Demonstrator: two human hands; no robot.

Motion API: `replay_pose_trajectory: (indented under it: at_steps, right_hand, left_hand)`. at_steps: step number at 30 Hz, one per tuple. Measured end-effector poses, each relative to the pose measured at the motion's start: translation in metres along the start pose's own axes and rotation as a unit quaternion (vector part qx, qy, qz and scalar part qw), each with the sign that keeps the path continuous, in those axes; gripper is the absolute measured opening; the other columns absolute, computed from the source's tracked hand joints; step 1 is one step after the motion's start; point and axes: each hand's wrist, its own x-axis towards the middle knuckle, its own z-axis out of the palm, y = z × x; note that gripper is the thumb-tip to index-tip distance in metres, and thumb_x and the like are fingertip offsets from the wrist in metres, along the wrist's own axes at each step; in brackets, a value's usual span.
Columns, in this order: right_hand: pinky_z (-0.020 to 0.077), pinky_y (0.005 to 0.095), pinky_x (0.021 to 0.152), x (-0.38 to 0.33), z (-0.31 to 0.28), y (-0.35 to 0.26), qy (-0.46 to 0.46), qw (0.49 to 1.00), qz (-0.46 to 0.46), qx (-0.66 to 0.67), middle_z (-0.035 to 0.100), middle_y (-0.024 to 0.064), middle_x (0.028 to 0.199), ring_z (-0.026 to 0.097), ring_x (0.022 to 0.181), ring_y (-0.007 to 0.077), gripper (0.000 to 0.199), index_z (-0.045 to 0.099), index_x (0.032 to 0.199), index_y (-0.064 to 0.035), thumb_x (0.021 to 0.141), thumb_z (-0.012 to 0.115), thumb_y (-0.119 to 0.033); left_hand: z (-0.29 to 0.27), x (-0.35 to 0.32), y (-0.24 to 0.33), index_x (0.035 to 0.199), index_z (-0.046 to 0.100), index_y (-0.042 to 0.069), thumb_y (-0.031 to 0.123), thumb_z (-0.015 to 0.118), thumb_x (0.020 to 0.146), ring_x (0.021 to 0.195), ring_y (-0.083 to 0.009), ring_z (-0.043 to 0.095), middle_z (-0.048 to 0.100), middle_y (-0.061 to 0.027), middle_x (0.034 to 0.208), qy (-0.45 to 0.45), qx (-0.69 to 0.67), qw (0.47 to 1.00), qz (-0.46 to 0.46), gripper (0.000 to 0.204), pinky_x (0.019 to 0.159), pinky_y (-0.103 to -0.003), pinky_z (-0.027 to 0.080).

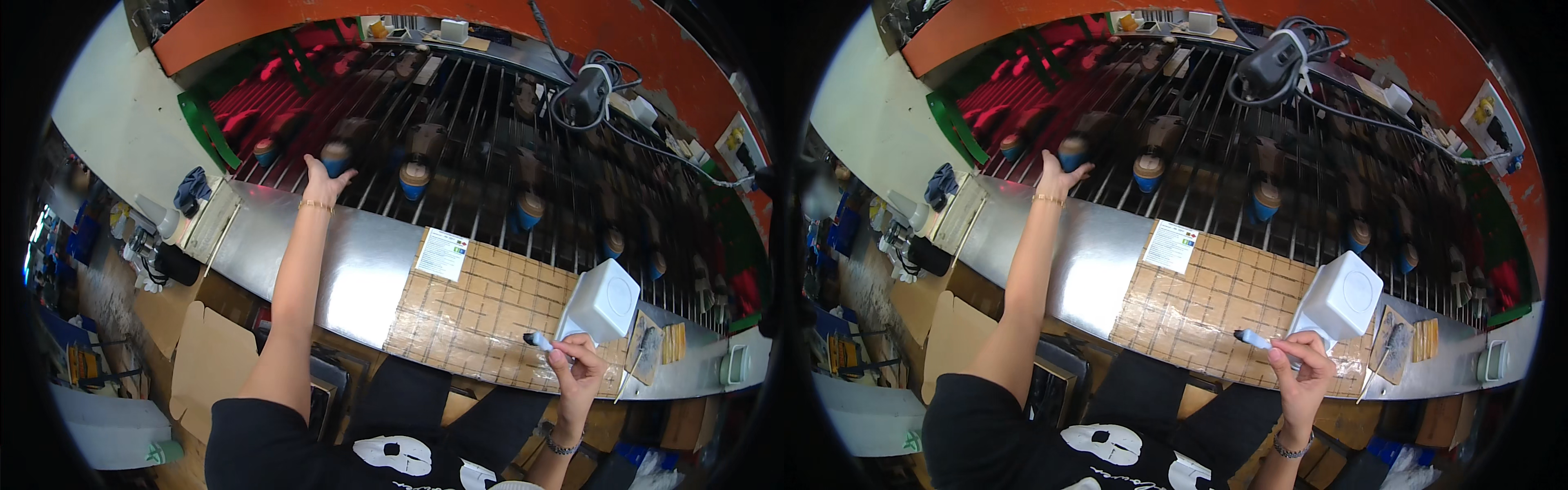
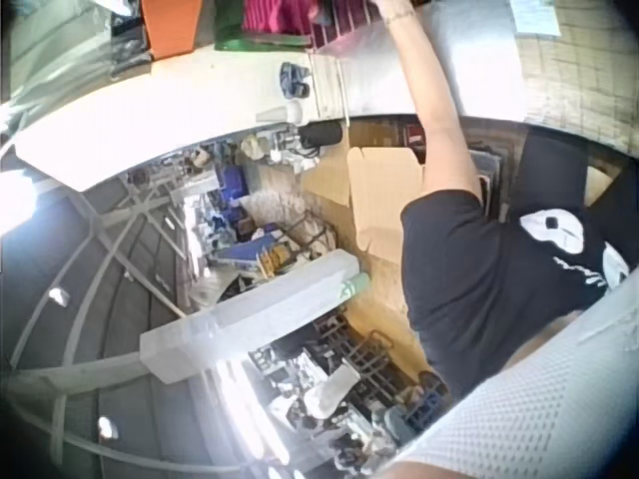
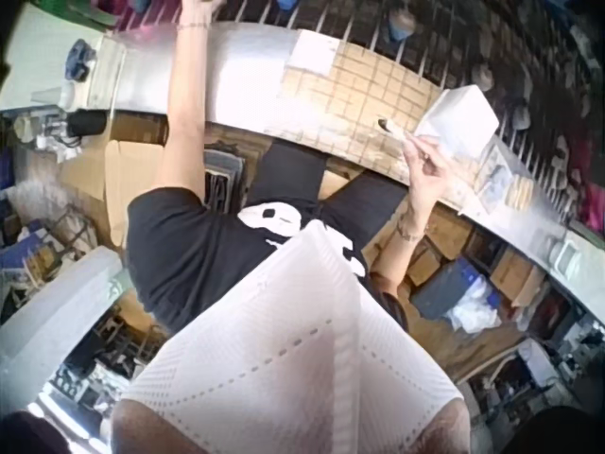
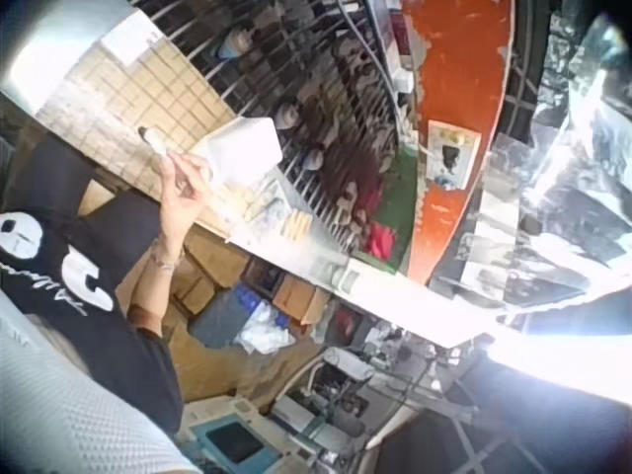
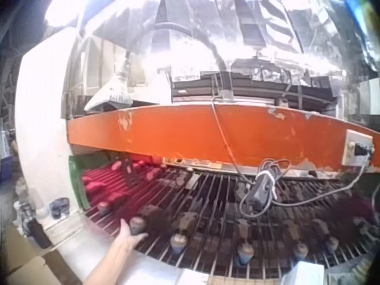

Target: The person applies glue to the underside of a blue sandal using a brush. They repeatedly dip the brush into a white container and spread the adhesive along the cork sole and strap attachment points.

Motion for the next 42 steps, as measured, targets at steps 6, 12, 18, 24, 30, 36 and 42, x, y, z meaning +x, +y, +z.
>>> replay_pose_trajectory:
  at_steps: [6, 12, 18, 24, 30, 36, 42]
  right_hand:
    - [0.0471, 0.0227, 0.078, -0.008, 0.008, 0.009, -0.016, 0.999, 0.038, 0.026, 0.061, 0.0044, 0.092, 0.057, 0.087, 0.0117, 0.017, 0.076, 0.102, 0.002, 0.085, 0.074, 0.004]
    - [0.0465, 0.0232, 0.078, -0.028, 0.012, -0.001, -0.07, 0.988, 0.07, 0.118, 0.064, 0.0047, 0.094, 0.058, 0.09, 0.0105, 0.019, 0.075, 0.108, 0.002, 0.09, 0.07, 0.002]
    - [0.0469, 0.0247, 0.072, -0.05, -0.074, -0.004, 0.08, 0.988, 0.035, -0.131, 0.069, 0.0052, 0.085, 0.06, 0.079, 0.0105, 0.022, 0.077, 0.111, -0.004, 0.09, 0.071, -0.003]
    - [0.0444, 0.0279, 0.06, -0.043, -0.104, 0.014, 0.162, 0.925, -0.02, -0.342, 0.067, 0.0091, 0.077, 0.059, 0.066, 0.0153, 0.02, 0.077, 0.109, -0.0058, 0.089, 0.073, -0.01]
    - [0.0375, 0.0343, 0.074, -0.035, -0.1, 0.025, 0.118, 0.865, -0.117, -0.473, 0.068, 0.0044, 0.085, 0.062, 0.079, 0.0205, 0.011, 0.08, 0.095, -0.0105, 0.086, 0.075, -0.016]
    - [0.0373, 0.0343, 0.073, -0.026, -0.096, 0.016, 0.088, 0.848, -0.131, -0.506, 0.067, 0.0026, 0.084, 0.06, 0.076, 0.0193, 0.011, 0.08, 0.094, -0.0102, 0.086, 0.075, -0.015]
    - [0.0364, 0.0341, 0.072, -0.029, -0.089, 0.019, 0.111, 0.855, -0.118, -0.493, 0.065, 0.0035, 0.078, 0.06, 0.072, 0.0215, 0.012, 0.079, 0.093, -0.0087, 0.085, 0.076, -0.017]
  left_hand:
    - [0.069, -0.125, -0.101, 0.141, 0.053, -0.002, 0.05, 0.068, 0.09, 0.109, -0.0272, 0.068, 0.063, -0.0189, 0.13, -0.216, 0.608, 0.722, 0.249, 0.074, 0.096, -0.039, 0.053]
    - [0.073, -0.028, -0.139, 0.134, 0.059, 0.0, 0.055, 0.083, 0.066, 0.121, -0.0335, 0.062, 0.062, -0.0293, 0.13, -0.058, 0.888, 0.346, 0.298, 0.091, 0.099, -0.04, 0.051]
    - [0.104, -0.094, -0.048, 0.127, 0.061, 0.003, 0.028, 0.077, 0.083, 0.103, -0.0251, 0.069, 0.068, -0.0166, 0.117, -0.196, 0.639, 0.741, 0.06, 0.054, 0.086, -0.044, 0.058]
    - [0.016, -0.297, -0.088, 0.154, 0.032, 0.004, 0.069, 0.045, 0.095, 0.144, -0.0507, 0.029, 0.03, -0.027, 0.158, -0.449, 0.213, 0.862, -0.103, 0.088, 0.111, -0.068, 0.034]
    - [-0.069, -0.324, -0.105, 0.148, 0.035, -0.002, 0.026, 0.067, 0.088, 0.13, -0.0424, 0.051, 0.048, -0.0236, 0.145, -0.378, 0.217, 0.898, -0.059, 0.073, 0.109, -0.061, 0.042]
    - [-0.058, -0.361, -0.107, 0.148, 0.035, -0.004, 0.02, 0.067, 0.088, 0.13, -0.0383, 0.052, 0.051, -0.0219, 0.144, -0.519, 0.151, 0.841, -0.003, 0.072, 0.111, -0.056, 0.04]
    - [-0.025, -0.399, -0.13, 0.147, 0.041, 0.004, 0.03, 0.064, 0.098, 0.128, -0.0344, 0.054, 0.051, -0.0167, 0.144, -0.398, 0.051, 0.911, 0.096, 0.06, 0.11, -0.055, 0.043]
